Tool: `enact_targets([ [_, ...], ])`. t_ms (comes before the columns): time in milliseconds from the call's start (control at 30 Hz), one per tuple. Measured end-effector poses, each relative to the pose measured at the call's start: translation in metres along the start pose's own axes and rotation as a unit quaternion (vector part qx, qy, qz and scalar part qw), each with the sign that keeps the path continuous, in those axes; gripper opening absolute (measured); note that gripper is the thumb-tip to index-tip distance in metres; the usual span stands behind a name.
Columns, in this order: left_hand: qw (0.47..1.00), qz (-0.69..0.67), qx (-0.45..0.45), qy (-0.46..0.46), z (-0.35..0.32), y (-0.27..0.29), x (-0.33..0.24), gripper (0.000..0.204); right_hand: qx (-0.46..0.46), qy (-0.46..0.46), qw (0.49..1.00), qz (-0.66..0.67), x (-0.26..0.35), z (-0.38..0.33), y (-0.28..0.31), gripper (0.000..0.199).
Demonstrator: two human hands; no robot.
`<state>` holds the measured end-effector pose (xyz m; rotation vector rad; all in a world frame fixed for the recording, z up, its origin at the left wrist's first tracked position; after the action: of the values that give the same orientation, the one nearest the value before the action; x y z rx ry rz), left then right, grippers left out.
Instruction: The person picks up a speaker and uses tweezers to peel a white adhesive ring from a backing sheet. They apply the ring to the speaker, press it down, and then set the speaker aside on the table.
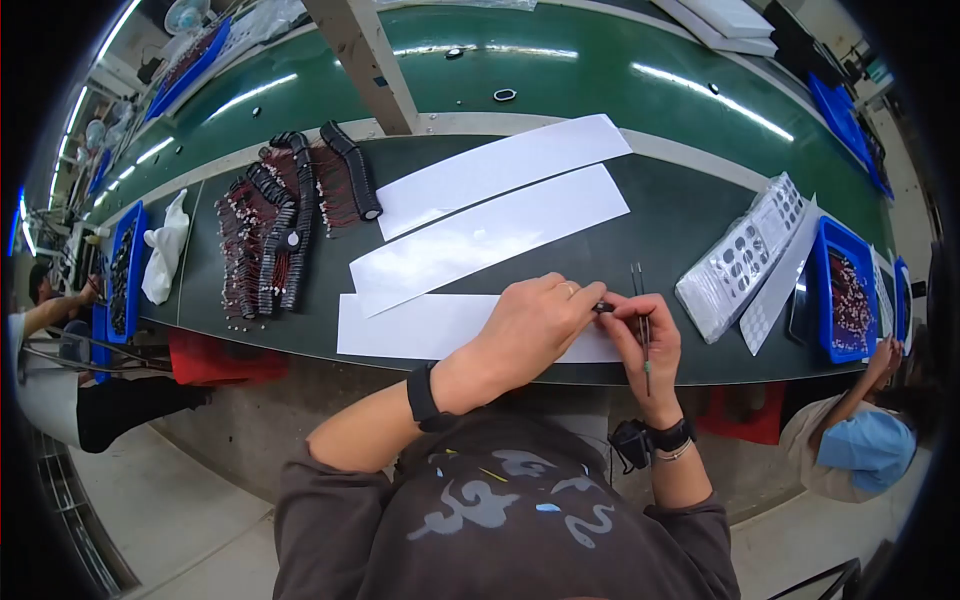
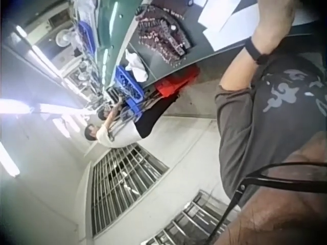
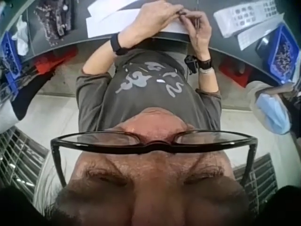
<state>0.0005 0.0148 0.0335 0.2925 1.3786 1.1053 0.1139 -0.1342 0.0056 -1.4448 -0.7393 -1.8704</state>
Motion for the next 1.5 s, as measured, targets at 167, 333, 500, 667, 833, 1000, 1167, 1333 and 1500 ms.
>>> enact_targets([
  [167, 0.998, 0.027, -0.061, -0.018, -0.008, 0.011, 0.005, 0.029, -0.024, 0.061, 0.998, -0.003, 0.004, 0.000, -0.021, 0.016],
  [333, 0.989, -0.013, -0.137, 0.062, -0.024, 0.036, 0.029, 0.022, 0.269, 0.193, 0.913, -0.238, 0.018, -0.005, -0.022, 0.026],
  [500, 0.972, -0.103, -0.076, 0.197, -0.051, 0.043, 0.027, 0.016, 0.255, 0.233, 0.903, -0.255, 0.013, 0.019, -0.020, 0.030],
  [667, 0.991, -0.022, -0.043, 0.123, -0.046, 0.025, 0.032, 0.015, 0.197, 0.213, 0.928, -0.232, 0.005, 0.045, 0.005, 0.026],
  [833, 0.987, 0.050, -0.052, 0.143, -0.023, 0.023, 0.041, 0.014, 0.045, 0.242, 0.923, -0.294, 0.026, 0.042, 0.039, 0.020],
  [1000, 0.984, 0.083, -0.055, 0.150, -0.016, 0.022, 0.043, 0.014, -0.209, 0.173, 0.882, -0.386, 0.027, -0.007, 0.129, 0.019],
  [1167, 0.986, 0.065, -0.063, 0.138, -0.018, 0.017, 0.042, 0.013, -0.140, 0.157, 0.814, -0.542, 0.026, -0.039, 0.162, 0.019],
  [1333, 0.987, 0.062, -0.084, 0.126, -0.020, 0.012, 0.043, 0.014, -0.119, 0.075, 0.770, -0.623, 0.025, -0.047, 0.186, 0.021],
  [1500, 0.987, 0.040, -0.085, 0.134, -0.020, 0.011, 0.043, 0.014, -0.157, 0.143, 0.844, -0.492, 0.032, -0.021, 0.149, 0.023],
])
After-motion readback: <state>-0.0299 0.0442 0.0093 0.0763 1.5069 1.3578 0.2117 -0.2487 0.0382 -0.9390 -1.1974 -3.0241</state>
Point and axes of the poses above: each hand's wrist, its own z-axis towards the middle knuckle, its own y-axis out of the back of the hand, x = y × z, the point moved 1 cm from there along z, towards the middle knuckle, and after that the axes turned 13 degrees about y, right-handed, at the moved point
